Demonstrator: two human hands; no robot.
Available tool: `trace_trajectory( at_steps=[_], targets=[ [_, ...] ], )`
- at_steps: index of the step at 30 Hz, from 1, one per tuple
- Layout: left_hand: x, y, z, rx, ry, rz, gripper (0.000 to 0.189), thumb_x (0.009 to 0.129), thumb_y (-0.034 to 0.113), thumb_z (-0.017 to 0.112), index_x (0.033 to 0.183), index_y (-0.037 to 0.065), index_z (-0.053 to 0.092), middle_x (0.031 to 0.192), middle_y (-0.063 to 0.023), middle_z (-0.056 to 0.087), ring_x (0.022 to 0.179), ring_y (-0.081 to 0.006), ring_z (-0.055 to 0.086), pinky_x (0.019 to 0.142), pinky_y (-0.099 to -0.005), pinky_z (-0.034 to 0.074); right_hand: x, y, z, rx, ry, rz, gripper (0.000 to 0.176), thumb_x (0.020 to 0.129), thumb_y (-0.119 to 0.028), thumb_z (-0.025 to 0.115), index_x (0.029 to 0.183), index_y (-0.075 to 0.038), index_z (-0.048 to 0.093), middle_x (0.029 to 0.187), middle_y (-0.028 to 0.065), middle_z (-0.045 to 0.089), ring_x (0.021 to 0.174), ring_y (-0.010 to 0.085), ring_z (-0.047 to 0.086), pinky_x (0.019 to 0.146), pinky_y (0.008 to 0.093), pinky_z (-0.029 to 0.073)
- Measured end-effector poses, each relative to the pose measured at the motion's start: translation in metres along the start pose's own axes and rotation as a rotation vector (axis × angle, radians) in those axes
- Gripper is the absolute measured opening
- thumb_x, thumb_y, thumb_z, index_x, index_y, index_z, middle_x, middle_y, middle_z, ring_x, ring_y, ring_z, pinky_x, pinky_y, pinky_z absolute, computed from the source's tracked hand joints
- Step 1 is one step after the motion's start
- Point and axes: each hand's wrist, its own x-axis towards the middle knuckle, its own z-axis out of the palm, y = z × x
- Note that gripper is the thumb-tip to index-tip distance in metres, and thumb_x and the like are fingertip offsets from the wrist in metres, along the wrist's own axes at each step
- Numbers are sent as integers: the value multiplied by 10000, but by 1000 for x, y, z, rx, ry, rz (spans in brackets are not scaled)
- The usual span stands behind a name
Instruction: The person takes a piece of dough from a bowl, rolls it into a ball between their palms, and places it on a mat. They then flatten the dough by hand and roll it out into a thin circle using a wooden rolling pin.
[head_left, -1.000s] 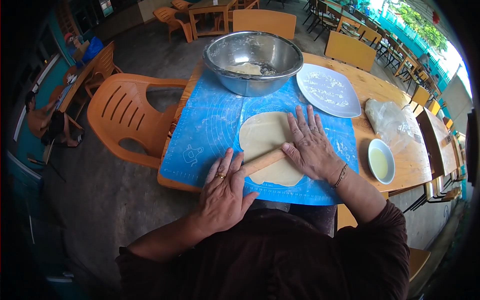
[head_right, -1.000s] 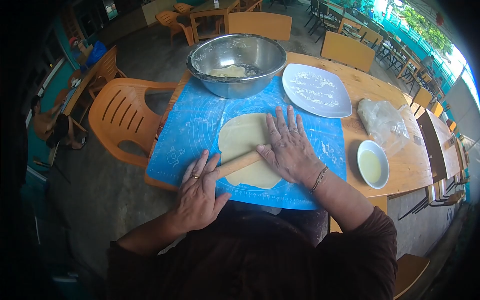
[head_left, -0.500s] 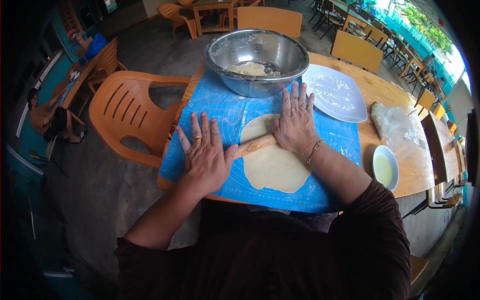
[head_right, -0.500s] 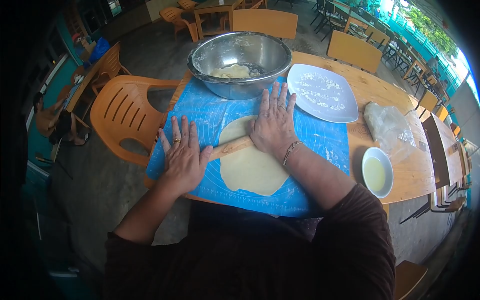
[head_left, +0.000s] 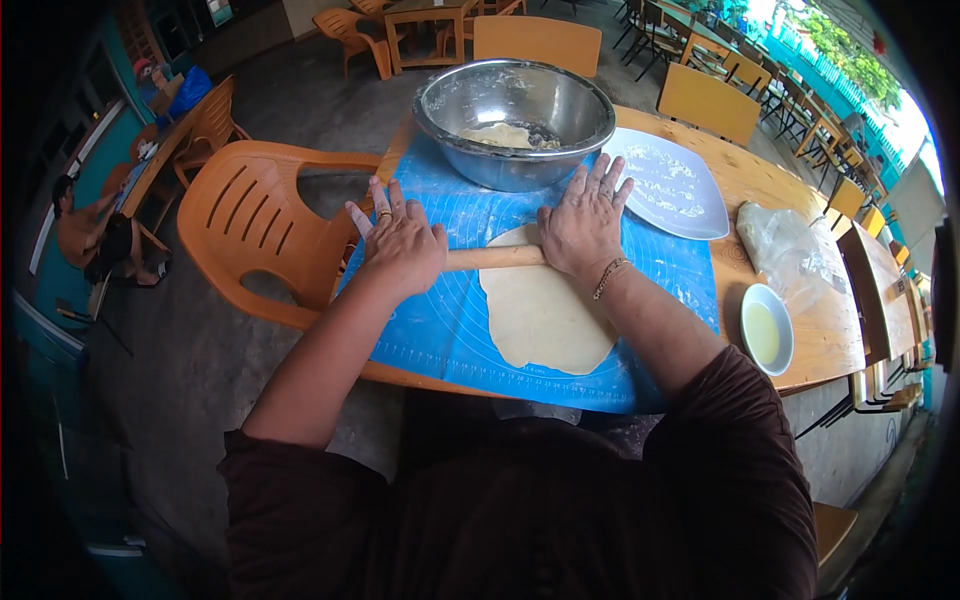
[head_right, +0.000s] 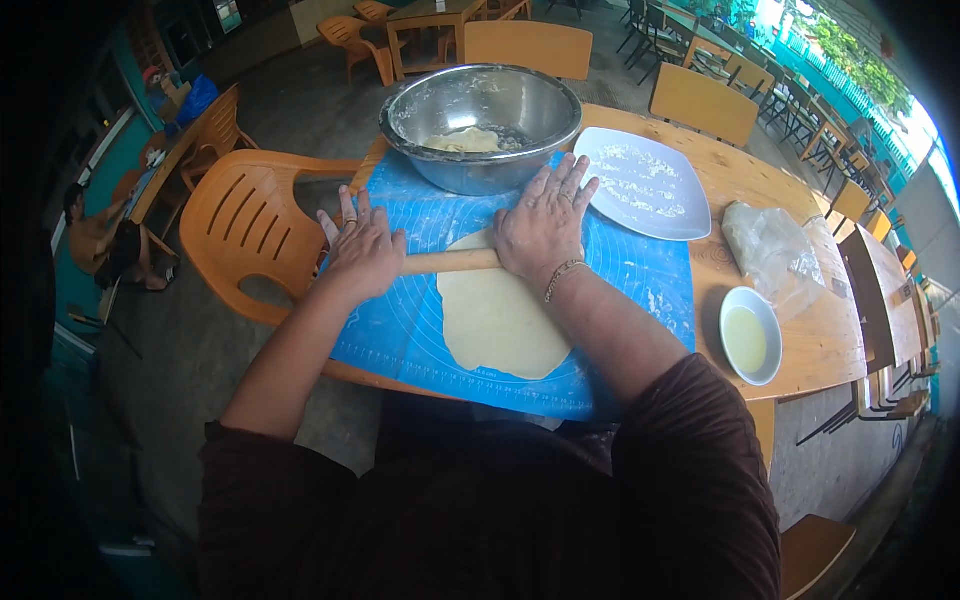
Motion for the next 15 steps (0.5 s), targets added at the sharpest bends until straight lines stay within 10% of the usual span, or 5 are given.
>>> trace_trajectory(
  at_steps=[15],
  targets=[
    [-132,-7,29,-51,174,476,854,980,511,443,1457,-166,235,1575,-342,82,1484,-477,-8,1158,-651,-34,-126,43,-55,216,-113,-512,730,972,-340,514,1439,158,257,1517,381,217,1440,520,187,1189,568,162]
  ],
)
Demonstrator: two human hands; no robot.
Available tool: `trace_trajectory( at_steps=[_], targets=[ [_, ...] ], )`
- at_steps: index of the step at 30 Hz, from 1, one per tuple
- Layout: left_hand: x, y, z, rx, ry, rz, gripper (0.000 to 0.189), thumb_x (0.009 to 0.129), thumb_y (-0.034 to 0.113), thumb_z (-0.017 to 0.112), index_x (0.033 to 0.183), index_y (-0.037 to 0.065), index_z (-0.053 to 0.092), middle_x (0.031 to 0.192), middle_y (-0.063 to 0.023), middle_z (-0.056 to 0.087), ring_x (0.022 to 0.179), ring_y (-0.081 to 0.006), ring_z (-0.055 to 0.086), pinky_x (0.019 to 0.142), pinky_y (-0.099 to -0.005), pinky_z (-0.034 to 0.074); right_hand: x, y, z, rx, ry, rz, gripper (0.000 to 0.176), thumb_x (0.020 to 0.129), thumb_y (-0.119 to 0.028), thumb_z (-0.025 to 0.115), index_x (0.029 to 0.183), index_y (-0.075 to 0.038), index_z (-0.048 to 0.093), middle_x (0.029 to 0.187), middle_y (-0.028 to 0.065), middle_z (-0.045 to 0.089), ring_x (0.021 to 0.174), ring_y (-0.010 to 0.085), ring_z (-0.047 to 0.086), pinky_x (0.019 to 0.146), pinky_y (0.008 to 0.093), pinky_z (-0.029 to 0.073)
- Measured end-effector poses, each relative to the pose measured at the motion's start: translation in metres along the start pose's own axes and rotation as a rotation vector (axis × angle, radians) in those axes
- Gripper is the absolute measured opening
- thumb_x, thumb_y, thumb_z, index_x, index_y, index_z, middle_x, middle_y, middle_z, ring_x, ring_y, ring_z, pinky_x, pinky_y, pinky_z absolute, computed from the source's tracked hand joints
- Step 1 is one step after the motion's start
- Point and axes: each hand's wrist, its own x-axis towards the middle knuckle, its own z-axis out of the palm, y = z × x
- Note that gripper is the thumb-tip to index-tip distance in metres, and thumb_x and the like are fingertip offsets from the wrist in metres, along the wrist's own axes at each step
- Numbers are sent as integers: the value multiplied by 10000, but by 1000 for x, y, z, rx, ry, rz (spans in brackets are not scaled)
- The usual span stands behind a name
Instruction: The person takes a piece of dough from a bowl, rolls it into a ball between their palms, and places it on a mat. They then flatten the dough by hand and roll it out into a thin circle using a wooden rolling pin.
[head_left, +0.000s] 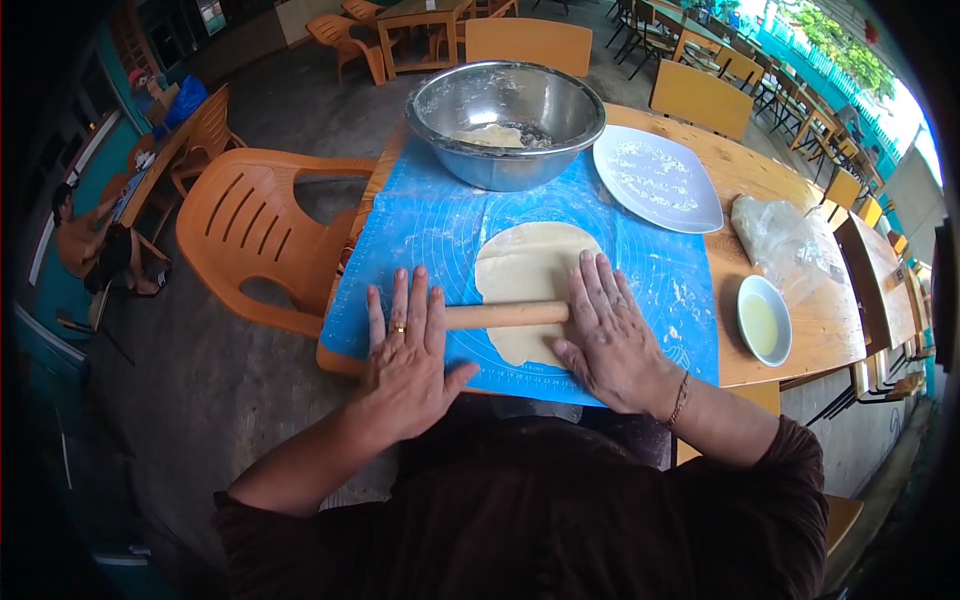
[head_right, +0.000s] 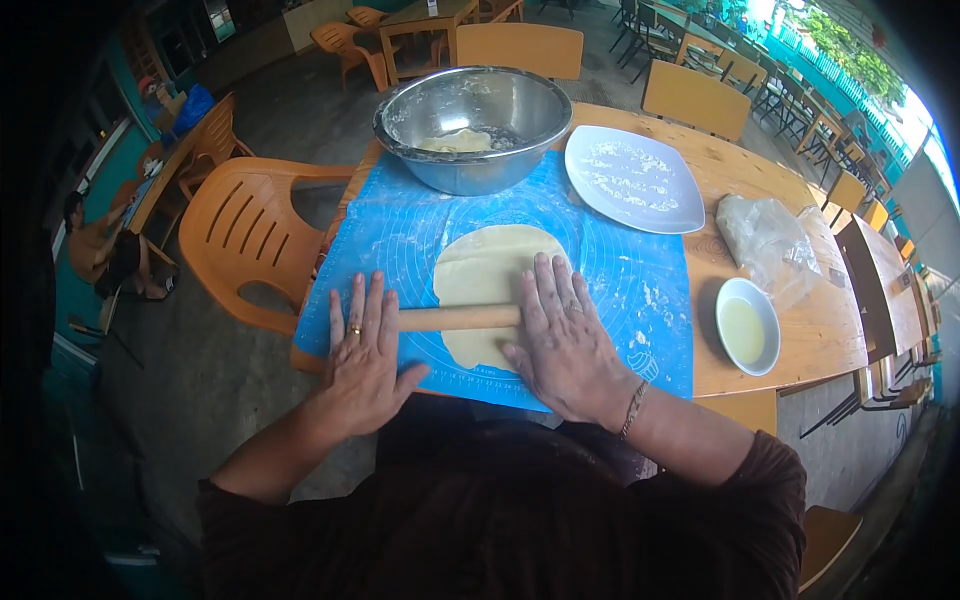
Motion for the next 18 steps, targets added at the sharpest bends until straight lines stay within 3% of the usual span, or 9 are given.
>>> trace_trajectory(
  at_steps=[3,7,14,16,18],
  targets=[
    [-13,13,-7,-43,-43,42,971,949,577,471,1452,-198,174,1548,-394,56,1472,-508,0,1175,-625,2,-24,-2,-4,7,-59,-94,682,939,-227,584,1439,125,286,1523,363,224,1435,501,226,1185,569,188],
    [4,17,-16,-47,-134,136,1038,931,638,461,1458,-197,141,1549,-393,49,1471,-506,25,1197,-575,48,-30,5,-20,31,-147,-163,683,956,-269,557,1447,118,283,1530,355,221,1445,490,213,1189,563,176],
    [76,-8,-2,-49,-49,107,1037,943,650,432,1465,-190,119,1557,-383,41,1481,-483,-14,1207,-544,30,22,28,4,-193,-30,-7,805,985,-486,432,1461,140,259,1560,336,167,1472,468,141,1205,542,124],
    [95,-7,-14,-104,-267,-58,981,966,578,446,1470,-189,100,1560,-381,15,1482,-477,-35,1212,-520,17,40,30,3,-182,-130,170,807,1001,-512,374,1462,142,264,1564,333,159,1474,466,132,1207,537,119],
    [108,-11,-21,-166,-337,-92,971,965,571,457,1471,-184,116,1559,-383,18,1481,-480,-37,1211,-523,20,52,34,-1,-132,-198,214,811,1004,-522,355,1463,141,264,1565,332,157,1474,467,129,1208,535,117]
  ],
)
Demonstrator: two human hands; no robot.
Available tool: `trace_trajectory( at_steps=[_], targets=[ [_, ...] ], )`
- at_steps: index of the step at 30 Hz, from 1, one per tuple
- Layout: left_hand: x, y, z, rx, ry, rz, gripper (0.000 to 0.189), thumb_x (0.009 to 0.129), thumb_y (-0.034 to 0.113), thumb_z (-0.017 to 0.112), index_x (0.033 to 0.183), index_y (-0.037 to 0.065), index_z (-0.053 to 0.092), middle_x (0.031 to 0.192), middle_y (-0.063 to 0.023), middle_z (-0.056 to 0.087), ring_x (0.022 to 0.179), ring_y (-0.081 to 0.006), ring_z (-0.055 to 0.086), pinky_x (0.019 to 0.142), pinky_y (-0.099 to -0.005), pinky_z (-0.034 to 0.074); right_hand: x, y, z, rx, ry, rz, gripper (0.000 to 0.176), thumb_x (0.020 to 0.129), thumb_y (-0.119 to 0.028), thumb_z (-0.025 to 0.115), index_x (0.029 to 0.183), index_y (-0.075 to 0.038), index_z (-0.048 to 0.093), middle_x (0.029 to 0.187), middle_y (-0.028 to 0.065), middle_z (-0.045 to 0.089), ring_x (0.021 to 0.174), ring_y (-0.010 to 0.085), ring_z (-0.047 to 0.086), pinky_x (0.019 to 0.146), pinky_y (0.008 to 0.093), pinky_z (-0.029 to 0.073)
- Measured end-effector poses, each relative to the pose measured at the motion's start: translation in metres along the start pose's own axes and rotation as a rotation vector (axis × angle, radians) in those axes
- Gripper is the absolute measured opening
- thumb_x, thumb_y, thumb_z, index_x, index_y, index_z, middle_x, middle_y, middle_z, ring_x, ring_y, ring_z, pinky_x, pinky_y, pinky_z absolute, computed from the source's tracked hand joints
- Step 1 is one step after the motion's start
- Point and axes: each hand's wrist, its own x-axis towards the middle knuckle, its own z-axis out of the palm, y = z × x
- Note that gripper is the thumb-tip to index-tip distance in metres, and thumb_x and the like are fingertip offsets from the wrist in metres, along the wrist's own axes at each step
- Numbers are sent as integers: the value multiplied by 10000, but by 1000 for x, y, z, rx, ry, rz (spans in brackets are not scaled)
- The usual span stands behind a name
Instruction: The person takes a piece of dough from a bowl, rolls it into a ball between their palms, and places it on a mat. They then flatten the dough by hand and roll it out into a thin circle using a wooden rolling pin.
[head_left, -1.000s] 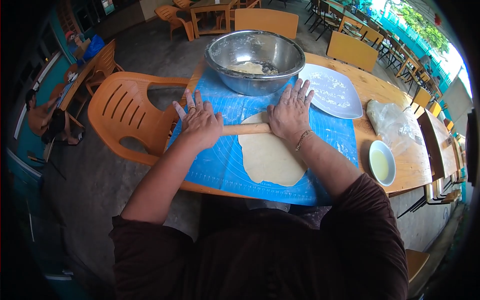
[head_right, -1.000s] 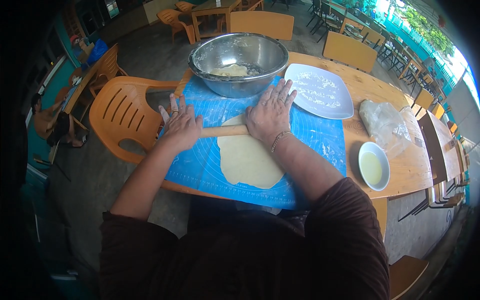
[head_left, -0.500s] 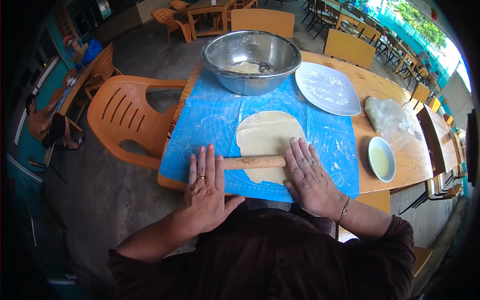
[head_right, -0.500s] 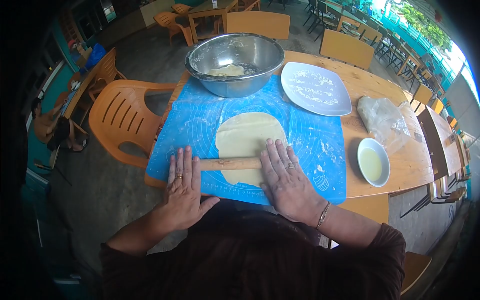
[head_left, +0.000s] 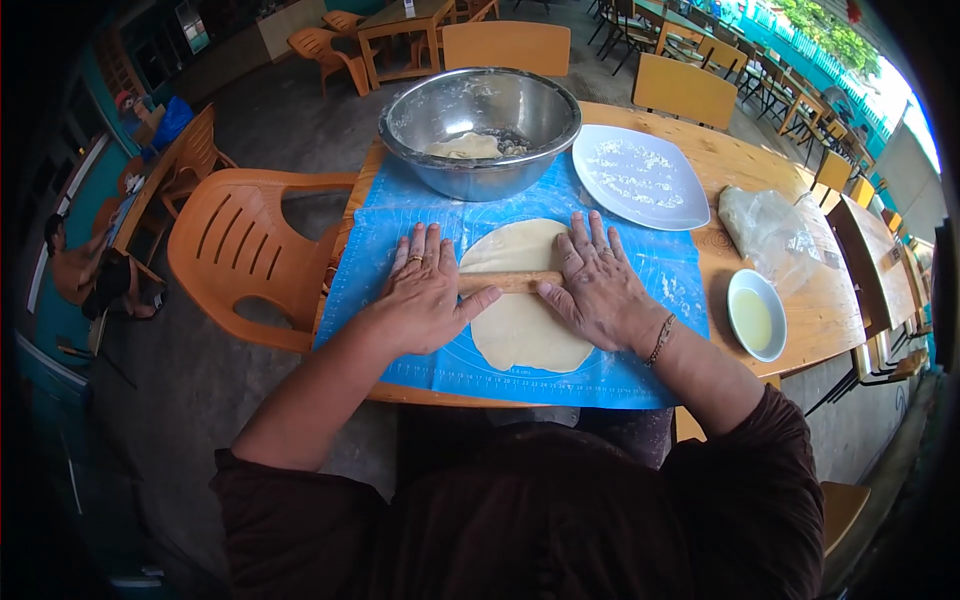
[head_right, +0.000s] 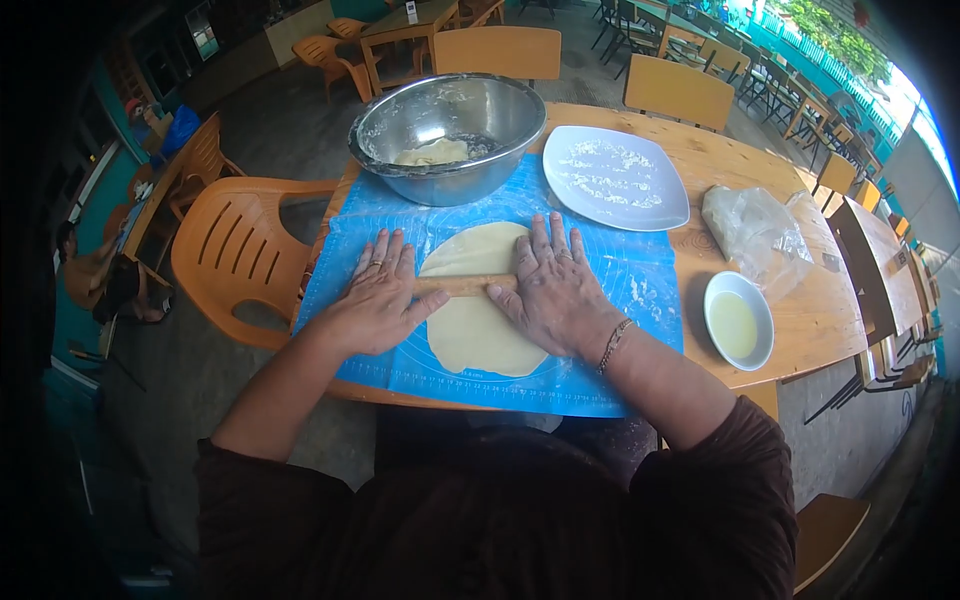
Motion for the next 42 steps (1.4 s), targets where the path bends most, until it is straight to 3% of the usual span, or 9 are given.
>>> trace_trajectory(
  at_steps=[2,7,10,14,16,20,30,35,42],
  targets=[
    [0,0,1,-63,-67,-28,960,964,563,468,1473,-178,132,1559,-384,21,1479,-483,-39,1210,-526,23,0,2,-1,45,-72,34,816,1007,-531,337,1464,140,264,1566,331,154,1474,468,127,1208,534,115],
    [-34,-4,52,292,407,184,976,936,569,514,1514,-107,115,1572,-361,13,1468,-517,-21,1172,-622,-7,-38,-4,13,100,197,-121,807,964,-468,501,1450,140,287,1554,341,176,1461,491,150,1195,542,163],
    [-46,-11,56,66,458,237,965,925,526,561,1529,-75,108,1583,-345,-32,1466,-524,-44,1148,-662,-25,-63,-5,12,171,273,-162,759,911,-345,624,1442,102,319,1541,360,176,1450,508,168,1184,550,194],
    [-55,-12,51,-120,600,424,674,809,366,770,1282,-40,515,1416,-260,376,1349,-488,331,1118,-578,274,-95,11,-19,235,327,-81,627,855,-237,682,1370,45,463,1499,310,313,1404,468,309,1159,509,285],
    [-65,-12,42,-130,491,480,565,761,337,810,1143,-12,584,1287,-208,462,1237,-434,430,1056,-532,349,-114,24,-38,404,-98,95,503,783,-157,728,1246,-9,597,1414,223,458,1317,398,445,1105,450,383],
    [-72,-13,26,-239,343,601,403,673,305,871,909,29,695,1069,-114,606,1027,-330,586,935,-438,462,-154,35,-27,358,0,-32,459,730,-111,748,1175,-33,659,1314,158,552,1232,353,521,1043,411,442],
    [-88,-14,20,-192,220,640,247,735,139,802,928,23,702,1029,-103,628,978,-292,614,895,-399,484,-176,41,7,272,211,-40,430,745,-77,735,1167,-53,659,1253,152,575,1183,343,552,977,431,477],
    [-91,-5,33,-199,389,605,209,700,116,817,858,32,711,917,-93,628,854,-275,611,768,-393,492,-174,29,4,248,302,-46,326,741,-75,730,1063,-57,680,1183,138,597,1094,330,589,896,425,506],
    [-87,-3,47,-140,450,666,129,744,79,773,816,46,671,848,-82,615,812,-280,603,766,-400,485,-179,34,16,262,428,-96,304,667,-9,733,962,-61,685,1011,99,611,1011,297,610,843,402,512]
  ],
)
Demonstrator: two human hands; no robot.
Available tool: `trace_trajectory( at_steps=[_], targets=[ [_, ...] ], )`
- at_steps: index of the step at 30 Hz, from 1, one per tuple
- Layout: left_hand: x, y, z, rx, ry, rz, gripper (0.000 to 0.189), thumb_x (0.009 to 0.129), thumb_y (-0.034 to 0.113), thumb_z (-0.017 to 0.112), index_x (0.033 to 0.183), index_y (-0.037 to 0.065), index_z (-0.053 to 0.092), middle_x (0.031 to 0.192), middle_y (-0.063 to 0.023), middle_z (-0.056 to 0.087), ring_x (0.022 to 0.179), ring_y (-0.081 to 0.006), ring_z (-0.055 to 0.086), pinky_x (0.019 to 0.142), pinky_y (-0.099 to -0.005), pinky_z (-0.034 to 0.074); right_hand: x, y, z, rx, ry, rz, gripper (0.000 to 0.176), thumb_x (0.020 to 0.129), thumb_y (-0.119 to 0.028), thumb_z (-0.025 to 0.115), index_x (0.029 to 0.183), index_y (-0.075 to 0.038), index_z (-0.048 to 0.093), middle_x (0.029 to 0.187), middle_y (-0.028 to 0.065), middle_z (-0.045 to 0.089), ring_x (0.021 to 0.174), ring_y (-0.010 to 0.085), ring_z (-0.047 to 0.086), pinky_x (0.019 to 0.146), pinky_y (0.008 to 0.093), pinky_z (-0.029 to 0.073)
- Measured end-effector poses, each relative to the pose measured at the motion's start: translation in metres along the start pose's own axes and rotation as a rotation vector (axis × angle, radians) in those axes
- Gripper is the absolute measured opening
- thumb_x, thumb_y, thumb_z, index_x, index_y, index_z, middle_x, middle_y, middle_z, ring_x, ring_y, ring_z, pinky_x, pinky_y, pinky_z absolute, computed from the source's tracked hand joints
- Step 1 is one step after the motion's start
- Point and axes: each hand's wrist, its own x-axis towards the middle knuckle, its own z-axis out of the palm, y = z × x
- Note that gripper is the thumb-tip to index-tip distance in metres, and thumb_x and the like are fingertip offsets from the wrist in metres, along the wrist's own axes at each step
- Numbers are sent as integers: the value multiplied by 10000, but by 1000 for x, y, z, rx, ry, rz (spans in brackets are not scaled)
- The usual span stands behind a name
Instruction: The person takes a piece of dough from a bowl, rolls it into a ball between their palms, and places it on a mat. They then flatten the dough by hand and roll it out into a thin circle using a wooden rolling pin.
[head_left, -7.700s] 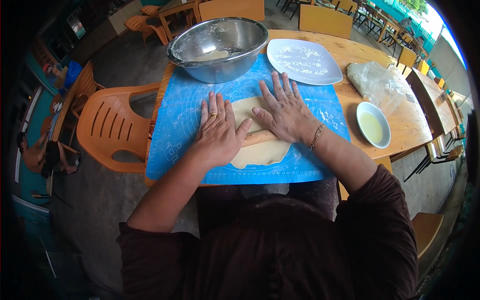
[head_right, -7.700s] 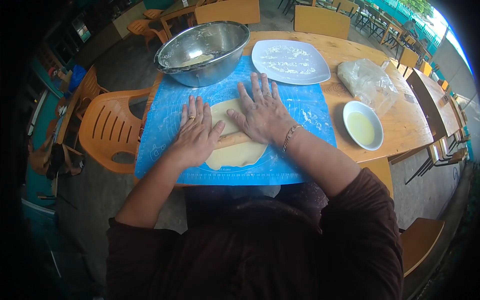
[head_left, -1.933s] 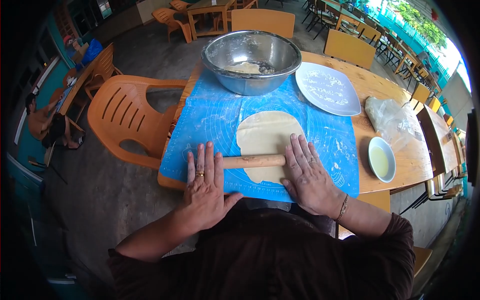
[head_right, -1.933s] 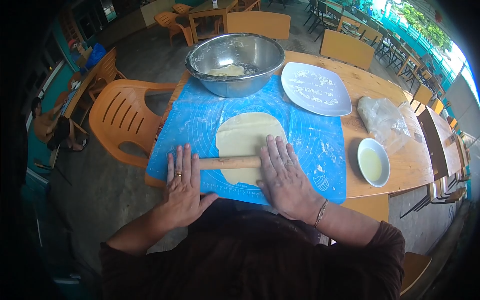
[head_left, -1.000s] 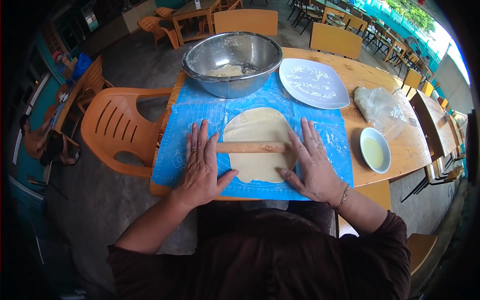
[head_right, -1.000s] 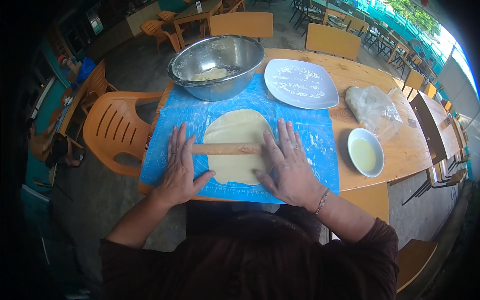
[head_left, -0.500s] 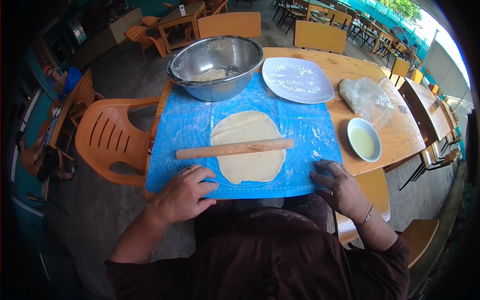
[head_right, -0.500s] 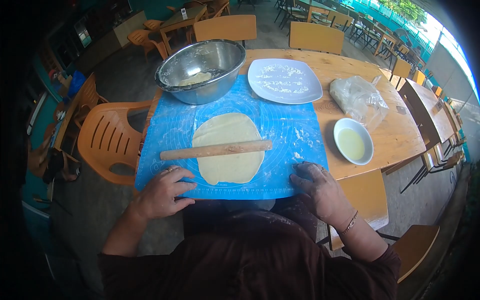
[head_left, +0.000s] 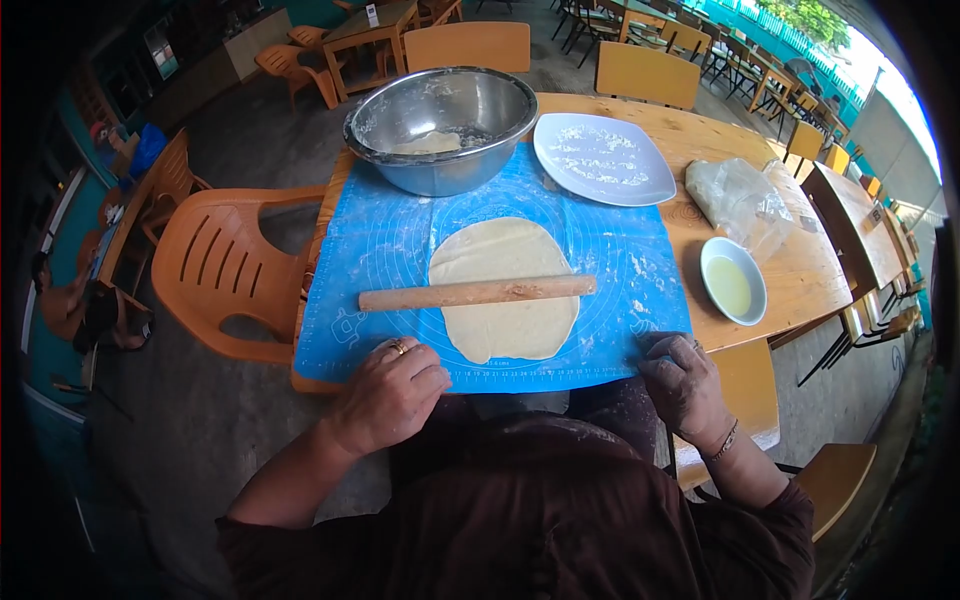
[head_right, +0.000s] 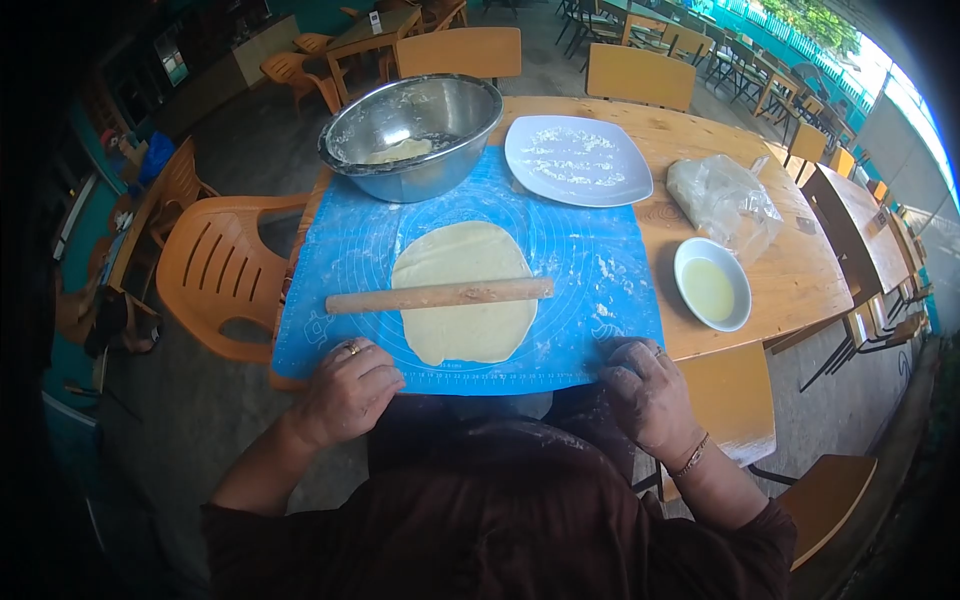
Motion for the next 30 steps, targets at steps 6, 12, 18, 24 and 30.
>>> trace_trajectory(
  at_steps=[6,12,18,24,30],
  targets=[
    [7,8,-5,-85,-1,-8,111,763,60,752,785,47,644,838,-86,619,794,-286,606,749,-386,484,19,-9,-28,86,-133,99,189,734,-5,744,911,-21,682,966,115,620,978,314,624,830,404,512],
    [34,10,4,-60,119,9,146,785,96,751,872,26,657,919,-111,638,888,-293,624,806,-388,490,77,-21,-12,231,-24,58,184,833,-65,706,1009,-17,684,1064,154,631,1028,337,608,871,433,503],
    [59,19,30,-14,-112,158,615,976,410,529,1361,-65,466,1434,-288,421,1384,-430,361,1174,-477,276,146,-30,49,198,-120,-200,341,966,-214,560,1249,-33,616,1320,225,559,1304,388,486,1086,432,412],
    [48,8,35,-63,-364,-25,816,993,555,405,1457,-106,292,1503,-347,281,1450,-464,208,1216,-484,144,158,-28,86,-135,-206,-234,621,1019,-464,412,1507,-84,353,1562,235,285,1469,460,171,1190,569,165],
    [56,11,29,-106,-318,27,780,1002,520,411,1445,-115,315,1521,-334,268,1461,-428,212,1214,-490,134,200,-13,94,-268,-341,-70,774,992,-606,310,1545,-66,256,1581,295,171,1489,461,48,1194,587,61]
  ],
)
